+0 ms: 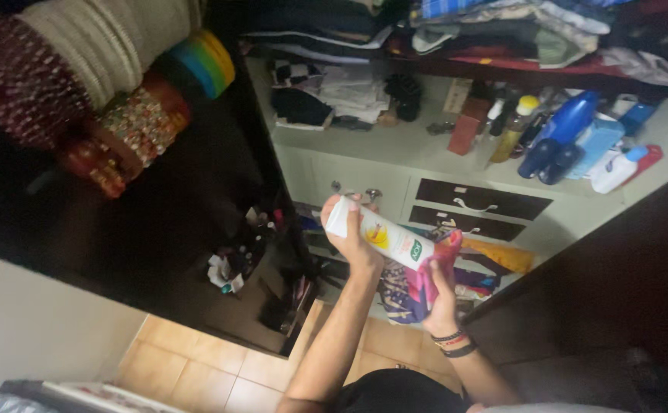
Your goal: The person takes various cosmetic and hygiene products from a closet shelf, wipes them with a cloth, and places them on a bed.
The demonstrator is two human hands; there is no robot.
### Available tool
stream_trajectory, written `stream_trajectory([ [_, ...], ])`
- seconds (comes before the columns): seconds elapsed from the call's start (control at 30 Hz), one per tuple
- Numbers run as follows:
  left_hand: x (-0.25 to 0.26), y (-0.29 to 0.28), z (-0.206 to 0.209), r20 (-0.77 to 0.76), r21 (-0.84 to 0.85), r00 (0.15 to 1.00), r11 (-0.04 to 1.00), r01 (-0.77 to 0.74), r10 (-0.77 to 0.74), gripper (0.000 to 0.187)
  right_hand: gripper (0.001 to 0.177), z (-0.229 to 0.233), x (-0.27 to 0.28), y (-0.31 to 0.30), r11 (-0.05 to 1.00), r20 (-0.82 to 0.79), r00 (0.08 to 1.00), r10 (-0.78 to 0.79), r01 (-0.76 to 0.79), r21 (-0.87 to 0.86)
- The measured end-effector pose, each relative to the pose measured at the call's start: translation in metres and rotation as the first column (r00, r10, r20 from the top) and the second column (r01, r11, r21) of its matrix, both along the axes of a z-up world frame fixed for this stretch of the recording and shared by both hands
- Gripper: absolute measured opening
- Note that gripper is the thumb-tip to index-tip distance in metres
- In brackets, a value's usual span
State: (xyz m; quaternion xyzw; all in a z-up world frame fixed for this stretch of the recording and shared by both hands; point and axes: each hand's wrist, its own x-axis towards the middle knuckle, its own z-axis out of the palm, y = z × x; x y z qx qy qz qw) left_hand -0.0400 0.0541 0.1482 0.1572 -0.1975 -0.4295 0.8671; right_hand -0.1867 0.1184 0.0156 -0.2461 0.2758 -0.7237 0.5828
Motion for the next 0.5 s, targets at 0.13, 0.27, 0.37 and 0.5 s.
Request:
stream_trajectory([
  [0.13, 0.009, 0.005, -0.033, 0.216, 0.023, 0.944, 0.968, 0.249, -0.248, 0.039, 0.029, 0.029, -0.018, -0.025, 0.978, -0.064, 0.978, -0.200, 0.195, -0.078],
  [0.27, 0.030, 0.019, -0.060, 0.445, 0.286, 0.623, 0.761, 0.582, -0.643, 0.036, 0.036, 0.082, -0.061, -0.038, 0.891, -0.185, 0.894, -0.409, 0.347, -0.292],
  [0.37, 0.030, 0.028, -0.050, 0.429, 0.399, 0.353, 0.524, 0.752, -0.832, 0.039, 0.022, 0.105, -0.077, -0.040, 0.867, -0.350, 0.831, -0.432, 0.276, -0.415],
  [0.5, 0.034, 0.028, -0.019, 0.484, 0.429, 0.162, 0.395, 0.812, -0.860, 0.042, 0.013, 0.109, -0.080, -0.042, 0.849, -0.366, 0.796, -0.483, 0.321, -0.420],
])
